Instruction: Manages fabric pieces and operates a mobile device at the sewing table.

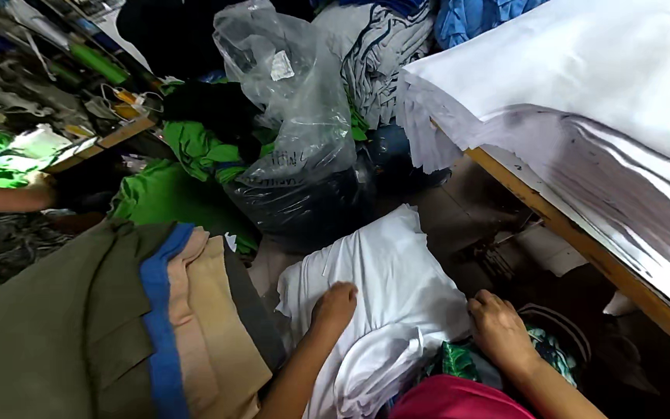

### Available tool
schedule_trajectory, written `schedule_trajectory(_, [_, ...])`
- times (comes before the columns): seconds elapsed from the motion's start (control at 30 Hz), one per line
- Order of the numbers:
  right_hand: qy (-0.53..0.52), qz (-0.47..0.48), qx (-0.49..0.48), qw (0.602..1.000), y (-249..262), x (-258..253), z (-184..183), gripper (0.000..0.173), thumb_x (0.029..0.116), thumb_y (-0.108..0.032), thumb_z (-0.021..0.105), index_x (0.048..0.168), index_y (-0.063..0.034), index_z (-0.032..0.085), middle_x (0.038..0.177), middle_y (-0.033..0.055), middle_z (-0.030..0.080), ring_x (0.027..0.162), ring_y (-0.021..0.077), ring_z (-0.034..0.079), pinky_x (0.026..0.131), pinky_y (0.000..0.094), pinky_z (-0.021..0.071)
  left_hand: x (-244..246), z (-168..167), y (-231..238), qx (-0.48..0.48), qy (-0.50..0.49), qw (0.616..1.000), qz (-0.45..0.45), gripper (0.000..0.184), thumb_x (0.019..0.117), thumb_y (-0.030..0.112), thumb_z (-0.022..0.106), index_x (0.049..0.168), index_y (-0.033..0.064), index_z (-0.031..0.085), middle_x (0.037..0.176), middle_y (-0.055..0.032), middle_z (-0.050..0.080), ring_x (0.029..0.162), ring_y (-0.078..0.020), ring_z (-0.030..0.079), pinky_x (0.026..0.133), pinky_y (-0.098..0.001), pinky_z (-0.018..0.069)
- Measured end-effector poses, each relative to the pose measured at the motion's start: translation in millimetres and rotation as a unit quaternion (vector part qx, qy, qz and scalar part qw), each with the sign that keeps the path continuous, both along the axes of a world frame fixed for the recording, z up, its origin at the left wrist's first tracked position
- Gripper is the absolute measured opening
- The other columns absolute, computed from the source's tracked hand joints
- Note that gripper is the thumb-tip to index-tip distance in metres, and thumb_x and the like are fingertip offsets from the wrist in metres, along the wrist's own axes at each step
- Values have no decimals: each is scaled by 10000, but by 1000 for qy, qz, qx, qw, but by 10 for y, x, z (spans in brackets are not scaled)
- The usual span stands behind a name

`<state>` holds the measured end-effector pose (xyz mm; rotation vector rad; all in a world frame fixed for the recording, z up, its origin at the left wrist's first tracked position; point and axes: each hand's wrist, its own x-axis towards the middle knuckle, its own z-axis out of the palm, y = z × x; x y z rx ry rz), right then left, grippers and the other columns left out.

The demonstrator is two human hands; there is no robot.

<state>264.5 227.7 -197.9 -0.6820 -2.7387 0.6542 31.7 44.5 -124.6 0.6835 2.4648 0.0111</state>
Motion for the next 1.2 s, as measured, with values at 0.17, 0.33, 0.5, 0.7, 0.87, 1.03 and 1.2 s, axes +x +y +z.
schedule_trajectory(0.17, [-148,181,-168,958,-91,-148,104,316,1005,-128,543,1266,-51,703,1489,184,552,1368,405,525,1105,614,410,-695,-685,242,224,108,950,188,408,1042,108,527,1419,-46,544,1478,-317,481,1396,-470,449,1154,-590,361])
schedule_trajectory(0.33, [-331,213,-287,873,-6,-238,-4,436,1113,-279,375,1483,-146,563,1576,85,482,1498,281,385,1241,484,260,-1399,-997,367,110,82,957,257,441,1097,186,432,1467,-48,486,1486,-332,469,1396,-480,451,1137,-615,364])
schedule_trajectory(0.5, [-346,193,-300,868,-4,-284,27,425,1110,-284,386,1458,-153,592,1567,70,496,1497,263,391,1241,481,261,-1688,-988,591,-62,55,983,163,461,1070,349,518,1197,-66,673,1314,-308,616,1274,-462,572,1025,-649,447])
schedule_trajectory(0.7, [-343,191,-296,871,-9,-256,0,427,1110,-288,379,1452,-155,598,1559,60,506,1494,249,396,1242,458,267,-1790,-842,688,-136,59,983,110,322,1015,207,593,1087,-95,682,1244,-315,641,1205,-462,613,964,-646,485])
schedule_trajectory(0.87, [-353,185,-292,869,-19,-243,21,435,1109,-289,374,1453,-141,595,1557,67,509,1491,254,402,1244,460,266,-1975,-679,215,-66,126,969,203,322,1033,169,563,1115,-129,654,1226,-368,622,1186,-527,599,953,-688,470])
schedule_trajectory(1.03, [-378,179,-289,861,-26,-281,50,444,1113,-300,361,1463,-144,585,1565,65,500,1503,245,382,1250,453,253,-2085,-786,-774,13,269,879,394,449,1074,178,427,1400,-127,472,1399,-381,511,1306,-514,524,1063,-636,430])
schedule_trajectory(1.2, [-377,178,-288,862,-31,-247,70,447,1114,-286,350,1461,-128,583,1567,67,497,1506,249,378,1250,450,248,-1655,-161,-638,-102,111,867,474,446,1107,99,330,1495,-118,357,1595,-271,361,1480,-348,389,1198,-428,312])
